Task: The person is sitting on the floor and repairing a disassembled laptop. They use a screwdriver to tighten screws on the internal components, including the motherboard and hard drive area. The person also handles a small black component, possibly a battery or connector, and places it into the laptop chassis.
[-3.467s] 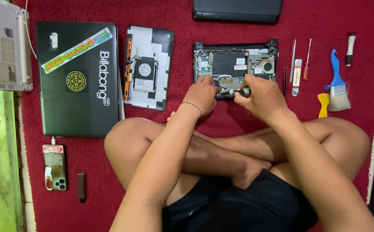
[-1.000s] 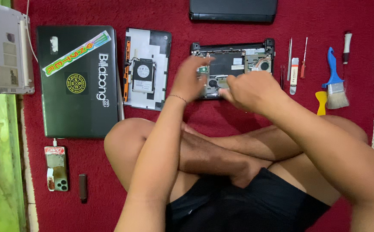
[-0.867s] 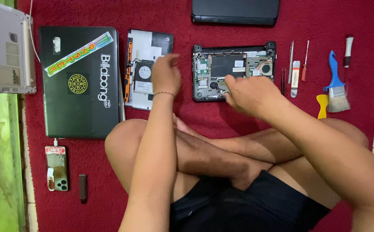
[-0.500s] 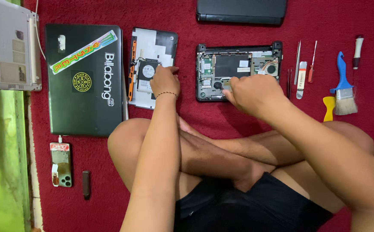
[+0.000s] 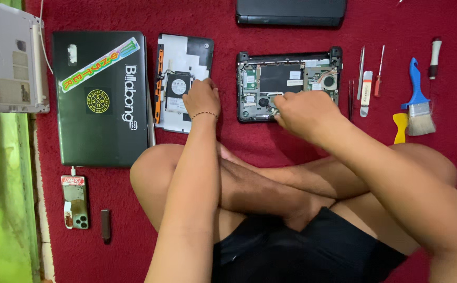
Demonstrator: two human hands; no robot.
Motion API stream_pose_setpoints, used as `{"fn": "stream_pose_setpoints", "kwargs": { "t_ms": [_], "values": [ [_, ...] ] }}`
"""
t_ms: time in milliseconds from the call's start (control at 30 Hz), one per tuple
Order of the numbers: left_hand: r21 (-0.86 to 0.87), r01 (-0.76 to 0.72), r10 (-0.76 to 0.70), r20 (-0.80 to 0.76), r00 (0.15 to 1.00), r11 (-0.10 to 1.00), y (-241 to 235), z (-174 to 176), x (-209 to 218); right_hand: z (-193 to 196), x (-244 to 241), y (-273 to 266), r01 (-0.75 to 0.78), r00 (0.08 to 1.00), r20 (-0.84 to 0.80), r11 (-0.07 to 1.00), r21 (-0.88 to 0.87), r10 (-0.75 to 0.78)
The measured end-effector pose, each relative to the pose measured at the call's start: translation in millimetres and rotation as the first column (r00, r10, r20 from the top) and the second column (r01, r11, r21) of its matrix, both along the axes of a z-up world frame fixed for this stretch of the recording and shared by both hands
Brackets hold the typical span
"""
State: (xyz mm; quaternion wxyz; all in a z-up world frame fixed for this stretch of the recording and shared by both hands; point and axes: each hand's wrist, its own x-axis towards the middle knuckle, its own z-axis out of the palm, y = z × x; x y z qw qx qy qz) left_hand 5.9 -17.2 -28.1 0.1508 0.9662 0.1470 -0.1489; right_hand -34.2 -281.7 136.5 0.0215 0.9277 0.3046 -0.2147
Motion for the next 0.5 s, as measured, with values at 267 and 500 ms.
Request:
{"fn": "stream_pose_setpoints", "kwargs": {
  "t_ms": [267, 500],
  "values": [
    [-0.383, -0.157, 0.221, 0.128, 0.967, 0.910, -4.1, 31.4, -2.4, -16.4, -2.0, 4.6, 0.162, 0.986, 0.040, 0.987, 0.016, -0.162],
    [-0.712, -0.021, 0.222, 0.191, 0.956, 0.702, -26.8, 16.9, 1.5, 10.8, -28.7, -35.9, 0.388, 0.918, -0.001, 0.895, 0.223, -0.397]
  ]
}}
